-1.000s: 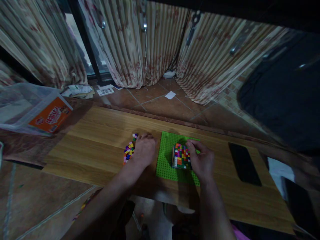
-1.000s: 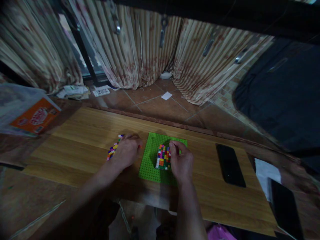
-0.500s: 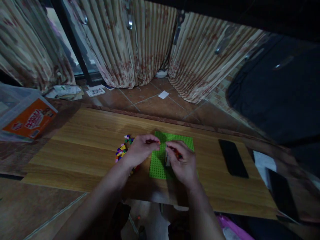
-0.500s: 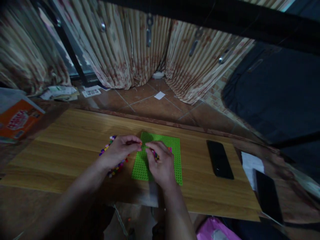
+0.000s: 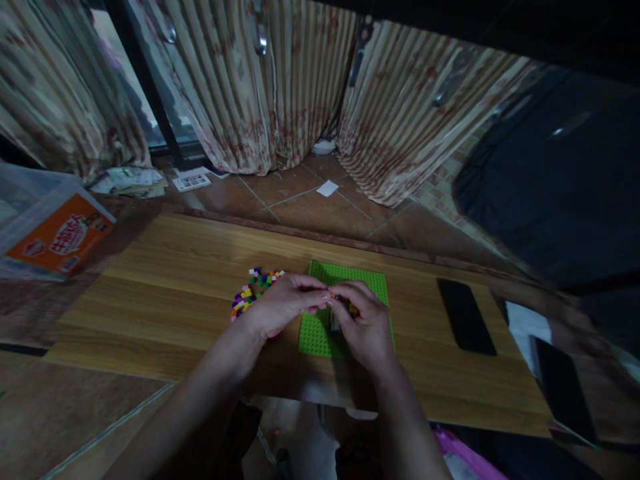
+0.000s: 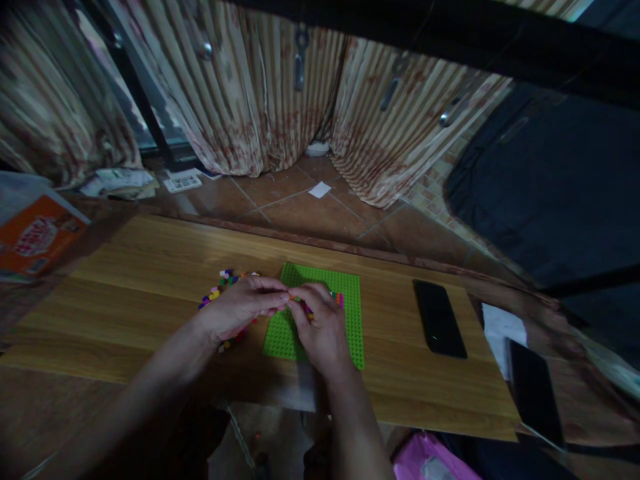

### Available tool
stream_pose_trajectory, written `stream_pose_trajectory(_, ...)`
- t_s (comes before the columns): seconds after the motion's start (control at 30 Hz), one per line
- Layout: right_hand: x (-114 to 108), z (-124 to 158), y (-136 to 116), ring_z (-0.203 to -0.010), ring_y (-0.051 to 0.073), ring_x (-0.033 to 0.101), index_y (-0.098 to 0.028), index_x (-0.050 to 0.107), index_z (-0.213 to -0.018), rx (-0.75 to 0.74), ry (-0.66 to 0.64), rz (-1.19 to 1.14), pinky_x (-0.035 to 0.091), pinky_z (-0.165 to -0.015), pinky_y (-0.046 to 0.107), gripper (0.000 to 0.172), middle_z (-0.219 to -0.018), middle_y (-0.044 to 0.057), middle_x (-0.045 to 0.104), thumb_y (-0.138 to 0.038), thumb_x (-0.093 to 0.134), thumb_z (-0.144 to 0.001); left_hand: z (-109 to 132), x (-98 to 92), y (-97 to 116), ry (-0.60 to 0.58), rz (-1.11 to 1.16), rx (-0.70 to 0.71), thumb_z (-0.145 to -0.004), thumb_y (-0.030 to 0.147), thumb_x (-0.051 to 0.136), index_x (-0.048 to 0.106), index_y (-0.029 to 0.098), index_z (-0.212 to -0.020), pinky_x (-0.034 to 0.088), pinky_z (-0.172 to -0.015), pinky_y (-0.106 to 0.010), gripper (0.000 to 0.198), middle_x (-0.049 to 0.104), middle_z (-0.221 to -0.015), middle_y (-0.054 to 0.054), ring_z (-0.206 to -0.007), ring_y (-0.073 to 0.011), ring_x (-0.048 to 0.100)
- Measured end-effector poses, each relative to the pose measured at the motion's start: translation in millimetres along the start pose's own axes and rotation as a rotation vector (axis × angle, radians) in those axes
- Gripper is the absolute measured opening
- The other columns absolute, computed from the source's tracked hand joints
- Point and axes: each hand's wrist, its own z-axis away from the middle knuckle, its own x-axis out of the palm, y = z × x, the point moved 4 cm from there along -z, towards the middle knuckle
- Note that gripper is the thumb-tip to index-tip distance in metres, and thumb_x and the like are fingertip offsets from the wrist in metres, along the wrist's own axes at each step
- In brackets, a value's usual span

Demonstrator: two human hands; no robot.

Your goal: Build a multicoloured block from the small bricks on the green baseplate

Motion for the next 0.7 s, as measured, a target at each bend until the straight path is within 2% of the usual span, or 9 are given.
stream_pose_trajectory(0.13, -4.3, 1.0, 4.0, -0.082, 0.016, 0.065, -0.024, 0.068, -0.091, 0.061, 0.045, 0.034, 0.051, -0.075, 0.030, 0.009, -0.088, 0.002, 0.068, -0.027, 0.059, -0.090, -0.8, 2.0, 0.1, 0.057, 0.058, -0.003, -0.065, 0.026, 0.079, 0.073, 0.013, -0.079, 0.045, -0.067, -0.024, 0.020, 0.067, -0.069, -0.002, -0.067, -0.0095, 0.059)
stream_pose_trajectory(0.3, -20.5, 5.3, 26.8, -0.070, 0.016, 0.063, -0.021, 0.066, -0.085, 0.249, 0.258, 0.006, 0.050, -0.064, 0.028, 0.016, -0.078, 0.001, 0.067, -0.036, 0.061, -0.087, -4.3, -1.9, -0.2, 0.159, 0.061, 0.036, -0.068, 0.026, 0.077, 0.074, 0.014, -0.081, 0.046, -0.068, -0.023, 0.018, 0.070, -0.079, -0.003, -0.070, -0.0095, 0.060)
stream_pose_trajectory(0.4, -29.2, 6.9, 38.4, -0.071, 0.017, 0.065, -0.020, 0.067, -0.088, 0.326, 0.310, -0.013, 0.052, -0.066, 0.029, 0.019, -0.080, 0.003, 0.070, -0.037, 0.061, -0.085, -4.4, -2.8, 0.3, 0.173, 0.010, 0.039, -0.070, 0.024, 0.073, 0.074, 0.015, -0.081, 0.045, -0.066, -0.023, 0.014, 0.070, -0.078, -0.003, -0.069, -0.0094, 0.059)
stream_pose_trajectory(0.53, -31.9, 7.2, 46.6, -0.077, 0.020, 0.068, -0.019, 0.070, -0.094, 0.372, 0.266, 0.001, 0.054, -0.072, 0.033, 0.025, -0.087, 0.007, 0.074, -0.039, 0.058, -0.086, -1.7, 0.0, 1.8, 0.172, -0.065, 0.003, -0.074, 0.022, 0.069, 0.073, 0.015, -0.083, 0.047, -0.068, -0.025, 0.013, 0.069, -0.076, -0.003, -0.070, -0.0103, 0.059)
stream_pose_trajectory(0.7, -26.5, 4.6, 50.7, -0.089, 0.024, 0.067, -0.021, 0.074, -0.088, 0.343, 0.189, 0.059, 0.052, -0.083, 0.039, 0.022, -0.092, 0.007, 0.074, -0.039, 0.062, -0.083, -0.7, 3.3, 2.5, 0.163, -0.074, 0.010, -0.073, 0.024, 0.069, 0.072, 0.015, -0.085, 0.047, -0.069, -0.026, 0.016, 0.069, -0.077, -0.003, -0.071, -0.0107, 0.060)
